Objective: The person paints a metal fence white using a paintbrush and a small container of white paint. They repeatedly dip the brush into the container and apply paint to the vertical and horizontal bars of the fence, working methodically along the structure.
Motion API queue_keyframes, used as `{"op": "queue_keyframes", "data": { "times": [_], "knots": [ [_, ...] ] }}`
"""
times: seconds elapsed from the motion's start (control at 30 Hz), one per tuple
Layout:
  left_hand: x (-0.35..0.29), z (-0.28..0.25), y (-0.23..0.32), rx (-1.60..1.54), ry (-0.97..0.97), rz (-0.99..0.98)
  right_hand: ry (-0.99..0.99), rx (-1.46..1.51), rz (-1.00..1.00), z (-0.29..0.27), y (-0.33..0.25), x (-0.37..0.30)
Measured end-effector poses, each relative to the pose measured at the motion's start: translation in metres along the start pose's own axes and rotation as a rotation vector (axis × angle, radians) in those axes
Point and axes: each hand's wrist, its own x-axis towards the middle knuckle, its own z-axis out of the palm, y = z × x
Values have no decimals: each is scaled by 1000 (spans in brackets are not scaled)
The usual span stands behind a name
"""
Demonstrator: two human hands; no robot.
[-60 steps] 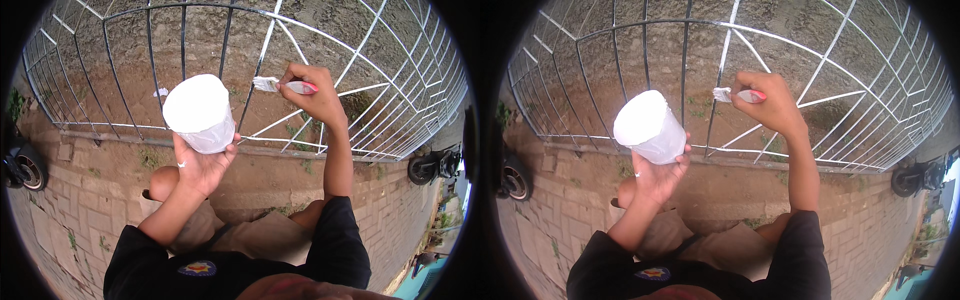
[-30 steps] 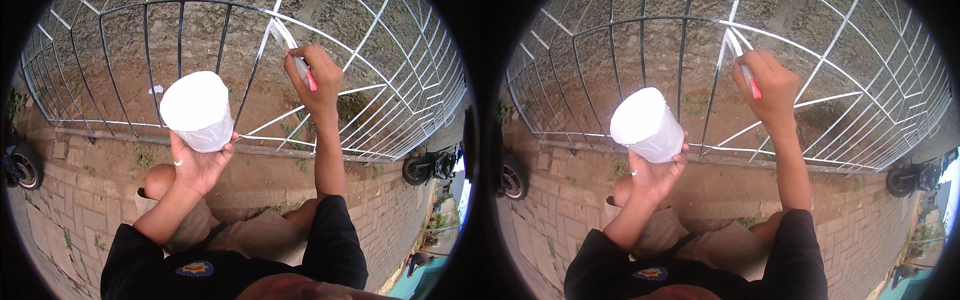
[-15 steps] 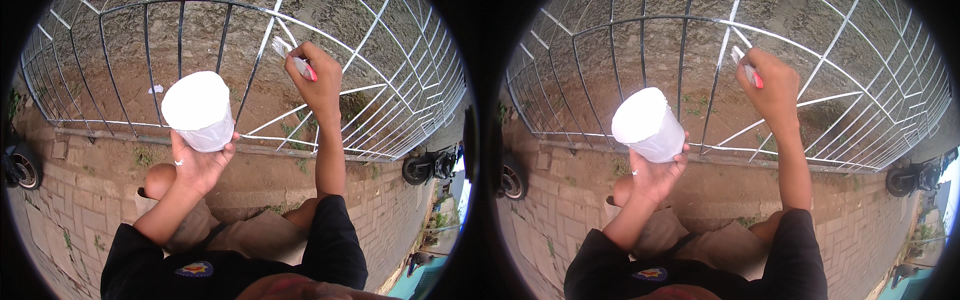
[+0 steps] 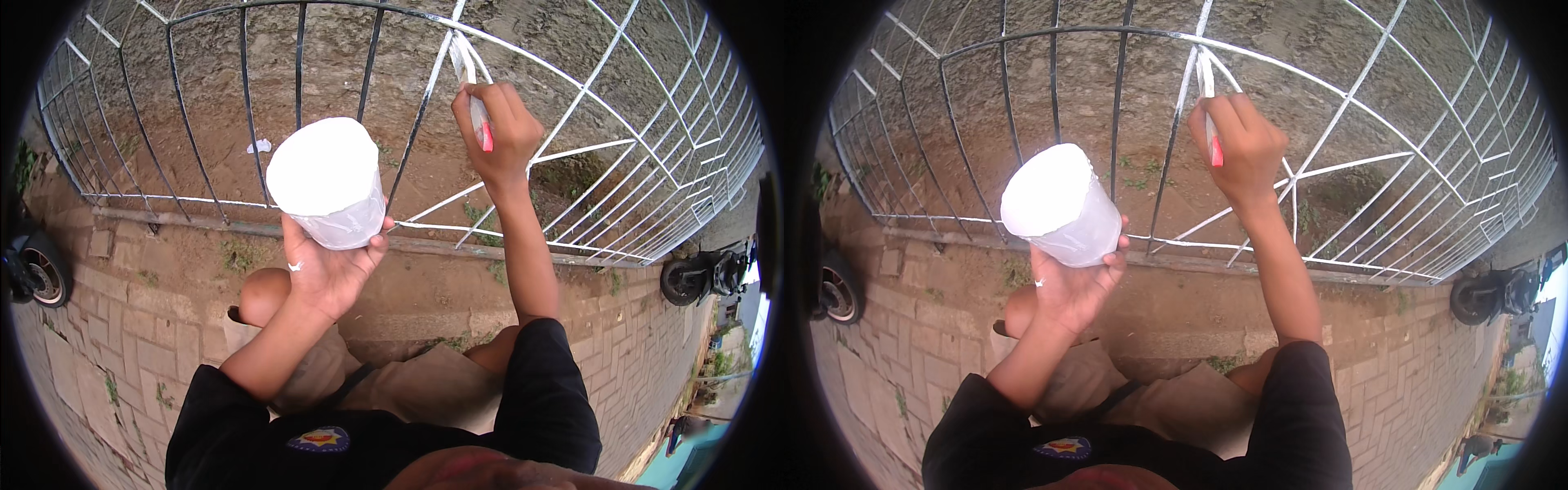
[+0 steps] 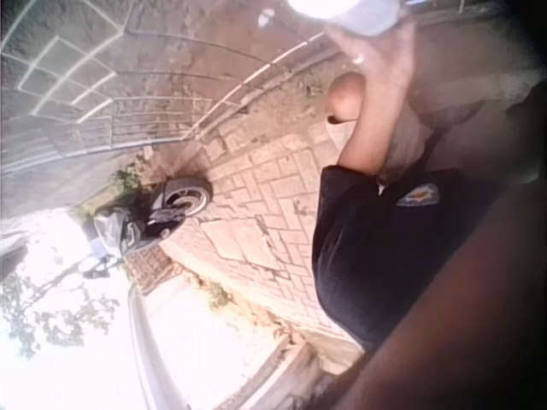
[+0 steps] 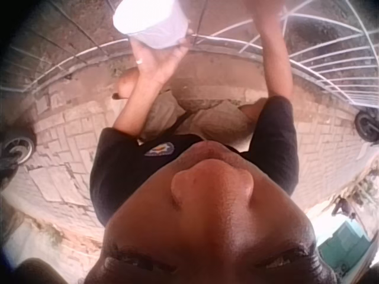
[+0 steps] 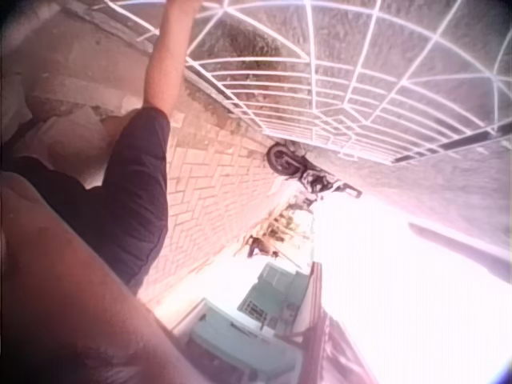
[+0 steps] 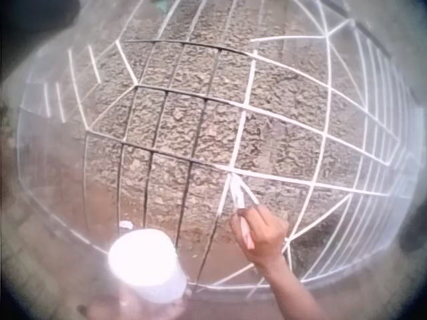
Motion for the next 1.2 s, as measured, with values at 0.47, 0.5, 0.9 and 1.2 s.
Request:
{"op": "queue_keyframes", "data": {
  "times": [0.47, 0.5, 0.9, 1.2],
  "knots": [
    [0, 0, 2, -3, 6, -3, -575, 105, 165, -13, 12, 5],
    [0, 0, 2, -1, 6, -6, -603, 120, 128, -16, 10, 8],
    [3, -5, 1, 35, 26, -16, 3, 105, -59, -6, 6, 14],
    [2, -4, -1, 29, -1, 11, -122, 96, 23, -21, -5, 17]
  ]
}}
